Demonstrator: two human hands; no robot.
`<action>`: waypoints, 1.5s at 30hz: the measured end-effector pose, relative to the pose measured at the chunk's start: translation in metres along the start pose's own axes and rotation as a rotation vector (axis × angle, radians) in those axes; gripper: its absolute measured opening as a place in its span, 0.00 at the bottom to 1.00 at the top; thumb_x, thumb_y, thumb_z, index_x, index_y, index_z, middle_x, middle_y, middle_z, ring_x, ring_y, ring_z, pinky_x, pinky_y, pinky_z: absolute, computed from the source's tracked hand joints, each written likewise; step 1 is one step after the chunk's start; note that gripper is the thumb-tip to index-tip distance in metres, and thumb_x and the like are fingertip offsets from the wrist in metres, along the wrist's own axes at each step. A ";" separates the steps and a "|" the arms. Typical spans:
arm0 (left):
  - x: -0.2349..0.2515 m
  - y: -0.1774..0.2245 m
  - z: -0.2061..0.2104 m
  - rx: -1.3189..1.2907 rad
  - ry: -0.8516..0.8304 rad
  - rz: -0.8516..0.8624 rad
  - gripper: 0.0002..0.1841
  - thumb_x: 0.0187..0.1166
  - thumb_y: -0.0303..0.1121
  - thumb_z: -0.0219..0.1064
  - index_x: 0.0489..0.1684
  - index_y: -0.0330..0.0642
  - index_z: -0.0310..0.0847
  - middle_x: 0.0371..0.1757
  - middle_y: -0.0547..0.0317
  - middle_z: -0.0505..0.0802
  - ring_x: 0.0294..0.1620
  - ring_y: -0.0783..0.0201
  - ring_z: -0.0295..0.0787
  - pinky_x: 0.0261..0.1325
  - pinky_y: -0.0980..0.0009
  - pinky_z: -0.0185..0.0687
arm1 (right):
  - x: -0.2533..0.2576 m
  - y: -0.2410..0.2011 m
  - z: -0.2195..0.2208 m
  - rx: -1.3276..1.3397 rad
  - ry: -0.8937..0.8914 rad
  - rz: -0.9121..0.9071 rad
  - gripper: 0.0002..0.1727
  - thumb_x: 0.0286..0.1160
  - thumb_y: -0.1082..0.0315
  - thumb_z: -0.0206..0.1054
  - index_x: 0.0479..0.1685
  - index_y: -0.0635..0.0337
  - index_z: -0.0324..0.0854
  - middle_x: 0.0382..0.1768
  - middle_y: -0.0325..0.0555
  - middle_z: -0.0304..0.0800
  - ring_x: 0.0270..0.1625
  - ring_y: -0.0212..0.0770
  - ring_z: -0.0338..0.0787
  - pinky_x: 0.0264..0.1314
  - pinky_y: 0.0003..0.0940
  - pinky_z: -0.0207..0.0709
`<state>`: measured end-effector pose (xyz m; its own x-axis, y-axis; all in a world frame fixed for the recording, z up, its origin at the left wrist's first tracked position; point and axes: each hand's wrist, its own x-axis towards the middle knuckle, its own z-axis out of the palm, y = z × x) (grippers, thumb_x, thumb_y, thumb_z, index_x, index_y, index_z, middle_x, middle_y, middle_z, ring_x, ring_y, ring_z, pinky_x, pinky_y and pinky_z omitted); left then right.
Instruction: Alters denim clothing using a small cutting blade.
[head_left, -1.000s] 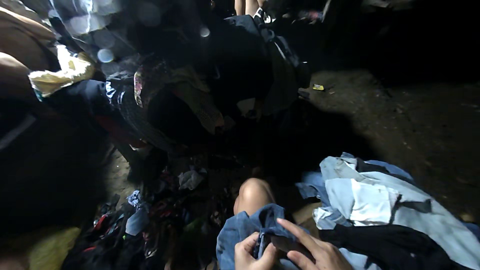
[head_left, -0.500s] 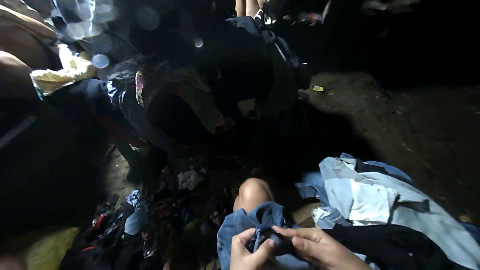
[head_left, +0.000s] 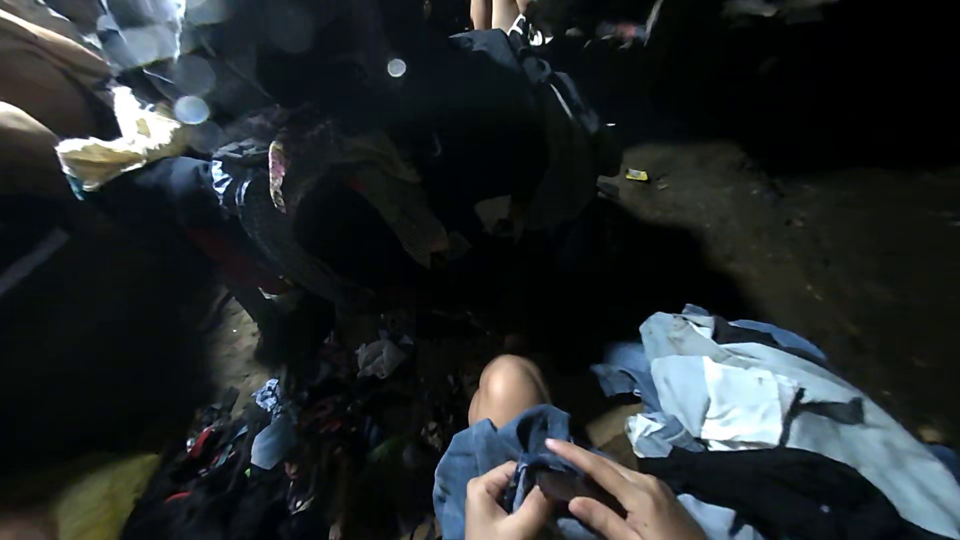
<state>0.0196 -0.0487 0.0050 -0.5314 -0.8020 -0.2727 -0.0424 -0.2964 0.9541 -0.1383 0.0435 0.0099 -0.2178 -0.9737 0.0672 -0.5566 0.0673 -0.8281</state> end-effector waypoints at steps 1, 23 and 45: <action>-0.001 0.001 -0.001 -0.006 0.006 -0.012 0.06 0.67 0.17 0.70 0.29 0.38 0.90 0.26 0.73 0.93 0.28 0.84 0.87 0.39 0.81 0.85 | -0.003 0.001 -0.001 -0.011 -0.004 0.010 0.24 0.81 0.60 0.66 0.72 0.64 0.83 0.52 0.61 0.94 0.46 0.58 0.96 0.47 0.55 0.87; 0.000 0.001 0.002 0.048 -0.025 0.060 0.03 0.68 0.19 0.70 0.30 0.36 0.89 0.25 0.73 0.91 0.28 0.86 0.85 0.38 0.83 0.82 | 0.012 0.012 -0.020 0.801 -0.304 0.274 0.18 0.85 0.69 0.57 0.68 0.59 0.83 0.45 0.23 0.90 0.34 0.10 0.77 0.36 0.10 0.70; 0.001 0.002 -0.004 0.073 -0.100 0.044 0.05 0.65 0.17 0.70 0.29 0.35 0.89 0.26 0.72 0.92 0.29 0.86 0.86 0.39 0.82 0.83 | -0.003 0.013 0.008 0.419 0.020 -0.020 0.17 0.84 0.67 0.60 0.56 0.71 0.89 0.51 0.48 0.96 0.53 0.24 0.91 0.62 0.20 0.80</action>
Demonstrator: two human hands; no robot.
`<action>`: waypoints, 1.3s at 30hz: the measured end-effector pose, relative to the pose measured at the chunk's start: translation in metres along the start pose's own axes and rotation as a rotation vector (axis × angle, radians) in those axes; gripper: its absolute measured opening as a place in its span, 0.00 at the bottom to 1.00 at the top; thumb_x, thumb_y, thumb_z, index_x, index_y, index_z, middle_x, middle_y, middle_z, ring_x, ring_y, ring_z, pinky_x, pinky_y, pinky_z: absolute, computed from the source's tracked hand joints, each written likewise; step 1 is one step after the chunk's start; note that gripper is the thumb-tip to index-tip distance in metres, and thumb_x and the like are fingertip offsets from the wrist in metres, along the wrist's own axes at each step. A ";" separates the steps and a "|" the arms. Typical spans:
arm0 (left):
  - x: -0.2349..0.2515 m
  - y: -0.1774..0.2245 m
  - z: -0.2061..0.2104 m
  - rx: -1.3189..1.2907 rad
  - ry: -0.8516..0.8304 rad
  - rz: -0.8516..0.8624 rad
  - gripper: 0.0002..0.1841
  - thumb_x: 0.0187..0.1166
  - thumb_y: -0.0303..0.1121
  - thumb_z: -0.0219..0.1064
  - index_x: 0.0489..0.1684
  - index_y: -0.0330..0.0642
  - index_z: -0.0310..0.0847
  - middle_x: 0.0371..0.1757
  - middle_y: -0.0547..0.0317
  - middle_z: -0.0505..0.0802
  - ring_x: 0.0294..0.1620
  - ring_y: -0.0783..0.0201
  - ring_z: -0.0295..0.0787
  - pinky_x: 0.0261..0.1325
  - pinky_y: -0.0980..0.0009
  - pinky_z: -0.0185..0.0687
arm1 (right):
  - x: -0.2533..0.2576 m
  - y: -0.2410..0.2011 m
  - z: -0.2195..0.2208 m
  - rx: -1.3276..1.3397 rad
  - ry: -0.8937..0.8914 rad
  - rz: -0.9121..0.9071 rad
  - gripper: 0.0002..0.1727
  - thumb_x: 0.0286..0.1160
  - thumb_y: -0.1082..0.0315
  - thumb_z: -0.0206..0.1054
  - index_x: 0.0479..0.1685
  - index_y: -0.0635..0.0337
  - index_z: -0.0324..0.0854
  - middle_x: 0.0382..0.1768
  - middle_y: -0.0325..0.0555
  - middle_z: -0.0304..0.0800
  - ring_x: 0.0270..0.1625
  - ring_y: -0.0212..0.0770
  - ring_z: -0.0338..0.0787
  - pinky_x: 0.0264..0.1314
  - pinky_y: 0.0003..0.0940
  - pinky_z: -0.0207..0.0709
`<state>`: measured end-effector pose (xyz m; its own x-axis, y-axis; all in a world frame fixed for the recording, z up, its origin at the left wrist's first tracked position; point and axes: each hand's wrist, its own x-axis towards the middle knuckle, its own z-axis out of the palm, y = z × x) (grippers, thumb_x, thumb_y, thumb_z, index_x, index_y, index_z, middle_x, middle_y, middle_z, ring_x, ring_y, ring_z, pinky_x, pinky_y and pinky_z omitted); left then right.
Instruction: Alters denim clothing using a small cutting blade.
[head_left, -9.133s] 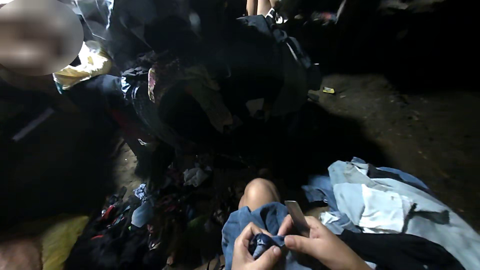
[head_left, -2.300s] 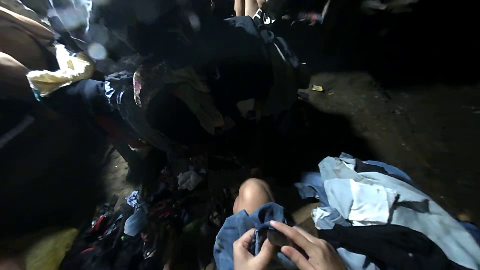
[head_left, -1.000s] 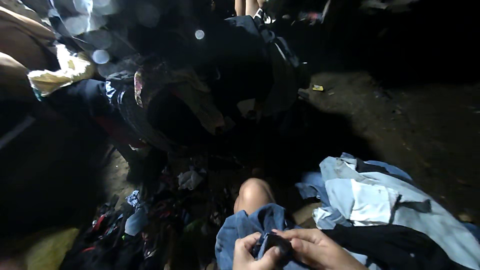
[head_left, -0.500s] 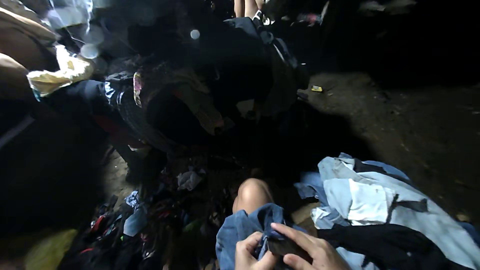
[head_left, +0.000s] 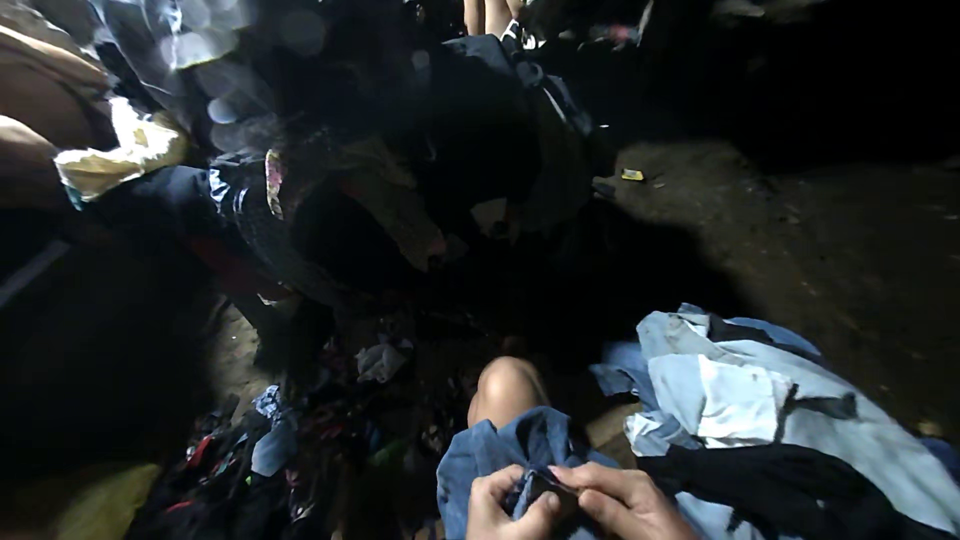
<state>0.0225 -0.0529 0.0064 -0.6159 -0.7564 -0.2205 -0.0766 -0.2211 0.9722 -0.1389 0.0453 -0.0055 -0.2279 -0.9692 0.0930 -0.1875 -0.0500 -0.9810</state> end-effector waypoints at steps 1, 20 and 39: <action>0.001 0.000 -0.003 -0.004 -0.040 0.009 0.04 0.65 0.17 0.70 0.29 0.35 0.89 0.27 0.72 0.92 0.30 0.86 0.86 0.40 0.82 0.84 | 0.001 -0.003 -0.006 0.176 -0.061 0.099 0.15 0.85 0.68 0.59 0.56 0.68 0.88 0.52 0.37 0.95 0.49 0.14 0.86 0.55 0.13 0.77; 0.002 0.007 0.013 -0.128 0.227 -0.058 0.05 0.69 0.17 0.69 0.34 0.36 0.88 0.29 0.71 0.93 0.33 0.82 0.89 0.45 0.80 0.87 | -0.008 -0.011 -0.032 -0.248 0.016 0.200 0.31 0.93 0.51 0.44 0.62 0.66 0.87 0.38 0.45 0.92 0.33 0.35 0.84 0.39 0.35 0.77; -0.006 0.002 0.016 -0.144 0.201 -0.042 0.10 0.65 0.13 0.67 0.35 0.35 0.90 0.29 0.71 0.94 0.31 0.84 0.89 0.43 0.81 0.87 | 0.003 -0.015 0.008 -0.628 0.173 0.052 0.31 0.73 0.45 0.70 0.60 0.66 0.89 0.43 0.58 0.97 0.36 0.55 0.96 0.36 0.55 0.86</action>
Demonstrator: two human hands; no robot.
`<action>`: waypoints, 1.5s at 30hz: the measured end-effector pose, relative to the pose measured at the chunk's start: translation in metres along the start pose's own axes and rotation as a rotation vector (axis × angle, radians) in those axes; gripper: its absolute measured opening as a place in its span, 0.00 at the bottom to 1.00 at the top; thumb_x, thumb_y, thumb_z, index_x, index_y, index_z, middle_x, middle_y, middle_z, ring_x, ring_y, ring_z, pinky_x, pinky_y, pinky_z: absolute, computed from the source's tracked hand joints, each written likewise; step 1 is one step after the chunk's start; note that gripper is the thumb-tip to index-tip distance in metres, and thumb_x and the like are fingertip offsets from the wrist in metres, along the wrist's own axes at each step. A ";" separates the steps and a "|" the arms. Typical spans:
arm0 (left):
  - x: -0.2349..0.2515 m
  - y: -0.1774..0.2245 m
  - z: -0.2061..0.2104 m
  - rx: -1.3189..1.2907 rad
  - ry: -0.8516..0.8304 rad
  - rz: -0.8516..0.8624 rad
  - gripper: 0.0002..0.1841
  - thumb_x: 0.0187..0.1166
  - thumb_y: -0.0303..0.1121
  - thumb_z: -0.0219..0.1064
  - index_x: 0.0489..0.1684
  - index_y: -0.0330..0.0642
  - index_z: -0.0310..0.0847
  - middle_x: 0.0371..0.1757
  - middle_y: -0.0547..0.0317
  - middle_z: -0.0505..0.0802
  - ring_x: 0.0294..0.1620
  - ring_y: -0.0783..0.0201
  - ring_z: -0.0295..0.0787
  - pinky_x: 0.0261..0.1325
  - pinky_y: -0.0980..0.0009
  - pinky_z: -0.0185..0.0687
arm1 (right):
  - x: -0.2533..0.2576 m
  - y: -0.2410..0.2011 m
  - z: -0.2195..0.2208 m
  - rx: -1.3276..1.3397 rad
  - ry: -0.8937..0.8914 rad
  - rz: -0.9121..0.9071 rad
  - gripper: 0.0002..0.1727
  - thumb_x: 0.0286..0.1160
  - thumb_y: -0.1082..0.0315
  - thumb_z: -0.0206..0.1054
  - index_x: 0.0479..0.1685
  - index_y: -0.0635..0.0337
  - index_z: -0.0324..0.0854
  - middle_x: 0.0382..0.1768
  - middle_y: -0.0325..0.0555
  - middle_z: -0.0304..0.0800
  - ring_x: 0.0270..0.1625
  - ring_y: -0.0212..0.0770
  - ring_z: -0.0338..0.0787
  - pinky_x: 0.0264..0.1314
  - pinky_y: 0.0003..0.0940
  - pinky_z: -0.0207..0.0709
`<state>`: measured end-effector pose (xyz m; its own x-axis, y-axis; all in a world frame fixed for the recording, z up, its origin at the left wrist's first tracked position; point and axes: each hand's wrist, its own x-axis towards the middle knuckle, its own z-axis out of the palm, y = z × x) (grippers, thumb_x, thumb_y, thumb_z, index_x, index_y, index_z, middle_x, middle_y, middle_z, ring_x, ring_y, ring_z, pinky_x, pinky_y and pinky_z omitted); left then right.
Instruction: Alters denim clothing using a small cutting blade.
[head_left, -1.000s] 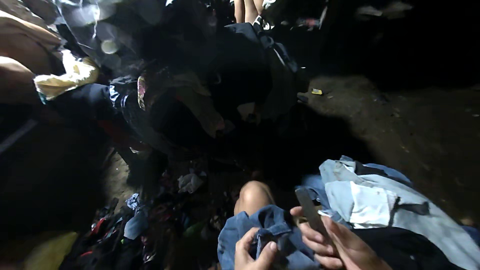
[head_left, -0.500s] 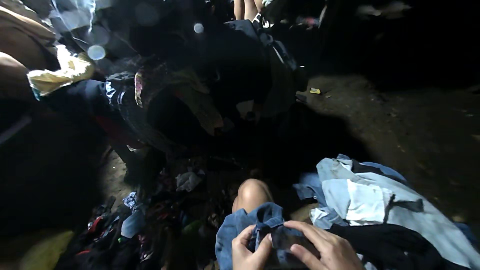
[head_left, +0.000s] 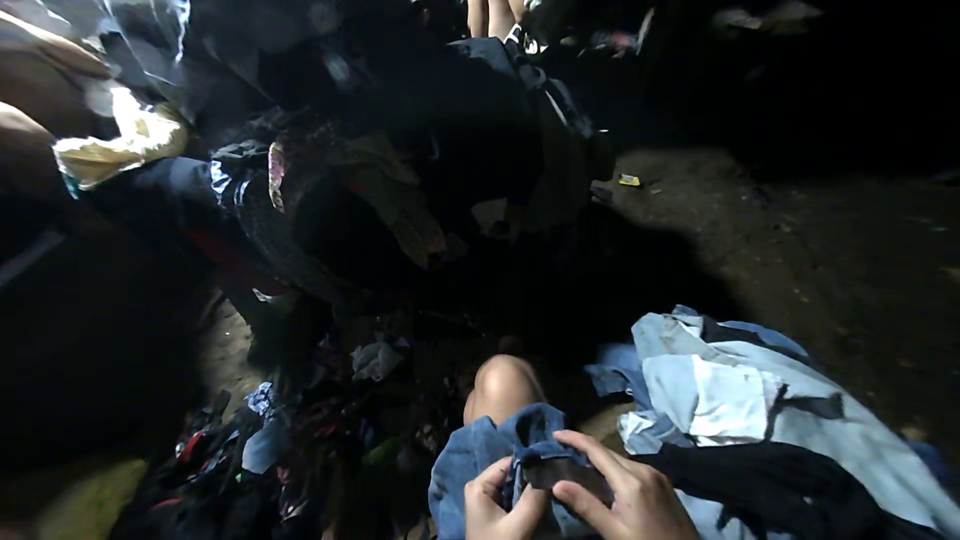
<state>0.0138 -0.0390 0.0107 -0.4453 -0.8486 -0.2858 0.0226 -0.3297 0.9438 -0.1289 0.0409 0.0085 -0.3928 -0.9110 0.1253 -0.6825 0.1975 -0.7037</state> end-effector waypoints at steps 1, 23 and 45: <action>0.000 0.000 0.002 0.009 -0.001 -0.002 0.11 0.62 0.12 0.66 0.35 0.35 0.90 0.29 0.72 0.94 0.32 0.84 0.89 0.43 0.81 0.87 | 0.001 -0.002 0.002 0.003 0.002 0.006 0.32 0.73 0.44 0.69 0.61 0.66 0.89 0.44 0.57 0.97 0.36 0.55 0.96 0.37 0.54 0.87; -0.002 0.005 -0.002 0.075 0.003 -0.047 0.07 0.63 0.15 0.69 0.32 0.36 0.89 0.27 0.71 0.93 0.30 0.83 0.88 0.42 0.80 0.86 | 0.011 0.039 -0.015 0.528 0.057 0.009 0.34 0.62 0.43 0.78 0.54 0.69 0.88 0.32 0.33 0.83 0.32 0.12 0.72 0.35 0.10 0.67; 0.010 0.024 -0.033 0.319 -0.213 0.225 0.03 0.69 0.24 0.74 0.31 0.33 0.89 0.25 0.70 0.90 0.28 0.88 0.82 0.36 0.86 0.79 | 0.045 0.023 -0.013 0.560 -0.182 -0.200 0.18 0.82 0.60 0.64 0.34 0.68 0.87 0.27 0.41 0.88 0.30 0.15 0.80 0.37 0.09 0.72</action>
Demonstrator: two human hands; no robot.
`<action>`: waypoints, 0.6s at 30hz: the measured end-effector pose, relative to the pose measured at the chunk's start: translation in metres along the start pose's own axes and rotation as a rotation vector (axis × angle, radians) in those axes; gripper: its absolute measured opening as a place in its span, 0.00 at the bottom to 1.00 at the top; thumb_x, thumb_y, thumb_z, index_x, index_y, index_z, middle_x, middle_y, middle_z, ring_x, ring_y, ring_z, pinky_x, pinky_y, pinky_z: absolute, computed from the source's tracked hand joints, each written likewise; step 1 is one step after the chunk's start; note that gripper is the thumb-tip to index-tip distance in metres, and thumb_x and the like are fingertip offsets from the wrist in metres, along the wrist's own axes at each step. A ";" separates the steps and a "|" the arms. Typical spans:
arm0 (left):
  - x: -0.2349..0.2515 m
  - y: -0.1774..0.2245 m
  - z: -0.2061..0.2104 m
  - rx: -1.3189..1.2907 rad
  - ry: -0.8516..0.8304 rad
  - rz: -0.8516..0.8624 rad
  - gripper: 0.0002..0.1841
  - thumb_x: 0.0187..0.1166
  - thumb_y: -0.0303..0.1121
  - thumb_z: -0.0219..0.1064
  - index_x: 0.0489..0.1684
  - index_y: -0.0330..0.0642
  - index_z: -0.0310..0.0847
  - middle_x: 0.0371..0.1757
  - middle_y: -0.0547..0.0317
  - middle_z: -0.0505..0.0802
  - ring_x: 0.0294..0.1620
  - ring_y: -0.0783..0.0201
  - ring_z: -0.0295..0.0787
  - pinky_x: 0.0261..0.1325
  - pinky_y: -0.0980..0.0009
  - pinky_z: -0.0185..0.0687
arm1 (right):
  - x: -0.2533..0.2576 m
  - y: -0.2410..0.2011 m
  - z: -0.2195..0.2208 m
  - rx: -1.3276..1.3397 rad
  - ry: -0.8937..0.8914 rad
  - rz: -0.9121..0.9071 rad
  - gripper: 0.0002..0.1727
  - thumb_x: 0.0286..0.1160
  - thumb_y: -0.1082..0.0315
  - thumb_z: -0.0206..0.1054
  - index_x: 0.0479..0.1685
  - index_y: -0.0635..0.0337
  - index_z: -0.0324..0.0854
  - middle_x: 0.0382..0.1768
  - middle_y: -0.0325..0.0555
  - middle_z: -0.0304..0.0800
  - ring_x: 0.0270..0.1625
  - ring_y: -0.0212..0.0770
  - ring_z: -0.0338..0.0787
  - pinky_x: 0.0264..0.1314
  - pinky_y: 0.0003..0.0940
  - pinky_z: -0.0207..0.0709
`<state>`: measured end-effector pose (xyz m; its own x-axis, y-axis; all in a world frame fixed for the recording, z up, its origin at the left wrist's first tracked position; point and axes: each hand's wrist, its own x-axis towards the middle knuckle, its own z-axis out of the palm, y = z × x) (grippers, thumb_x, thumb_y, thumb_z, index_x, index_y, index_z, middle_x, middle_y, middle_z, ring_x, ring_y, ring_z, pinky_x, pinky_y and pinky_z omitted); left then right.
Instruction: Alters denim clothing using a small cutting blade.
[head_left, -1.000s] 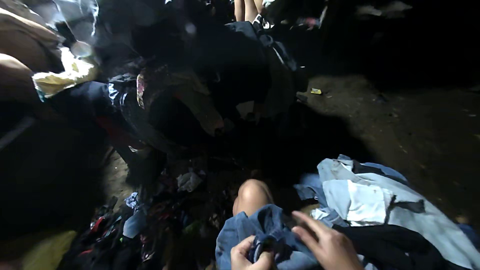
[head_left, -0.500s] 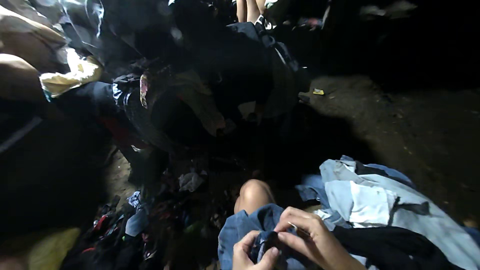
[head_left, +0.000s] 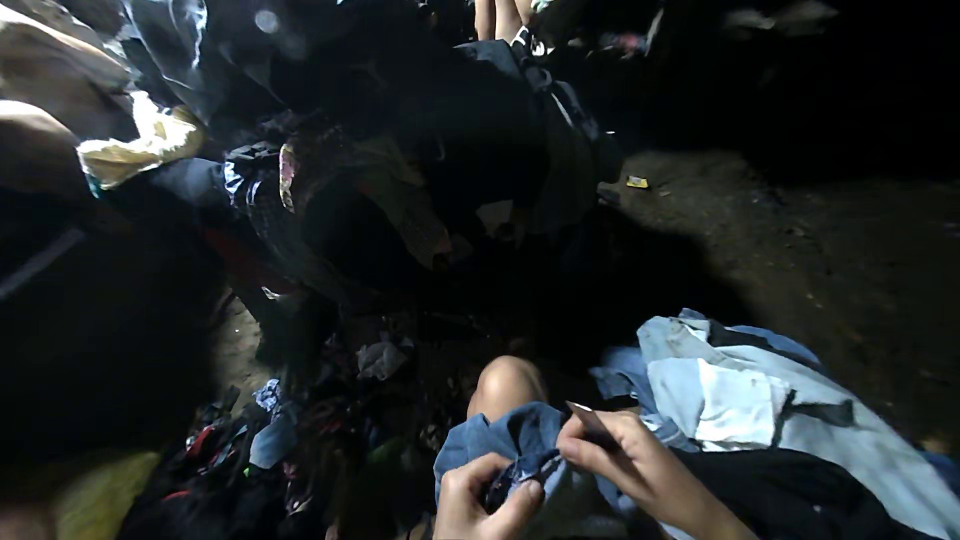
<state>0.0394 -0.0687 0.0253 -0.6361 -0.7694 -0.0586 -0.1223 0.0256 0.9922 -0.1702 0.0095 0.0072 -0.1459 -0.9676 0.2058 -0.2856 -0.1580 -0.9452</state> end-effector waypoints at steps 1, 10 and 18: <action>0.000 0.001 0.000 -0.003 0.001 0.003 0.03 0.69 0.24 0.74 0.31 0.33 0.89 0.26 0.69 0.91 0.29 0.88 0.83 0.37 0.86 0.80 | -0.001 -0.001 0.000 0.024 0.010 0.023 0.17 0.82 0.60 0.64 0.35 0.68 0.87 0.27 0.39 0.88 0.30 0.14 0.79 0.37 0.09 0.72; 0.002 -0.001 -0.012 0.030 0.038 0.126 0.11 0.82 0.27 0.62 0.35 0.29 0.89 0.40 0.64 0.94 0.44 0.86 0.86 0.51 0.85 0.82 | -0.011 -0.012 0.009 0.358 0.076 0.291 0.21 0.59 0.57 0.81 0.53 0.54 0.90 0.41 0.25 0.93 0.40 0.16 0.87 0.42 0.16 0.81; -0.003 -0.006 0.002 -0.241 0.226 -0.026 0.19 0.82 0.26 0.55 0.18 0.49 0.85 0.26 0.81 0.85 0.33 0.87 0.80 0.41 0.85 0.77 | -0.017 -0.016 0.006 0.357 0.118 0.342 0.19 0.55 0.83 0.67 0.46 0.56 0.90 0.43 0.25 0.94 0.40 0.16 0.88 0.42 0.16 0.83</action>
<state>0.0408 -0.0650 0.0190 -0.4470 -0.8905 -0.0850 0.0644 -0.1269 0.9898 -0.1571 0.0271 0.0174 -0.2863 -0.9503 -0.1226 0.1360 0.0863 -0.9869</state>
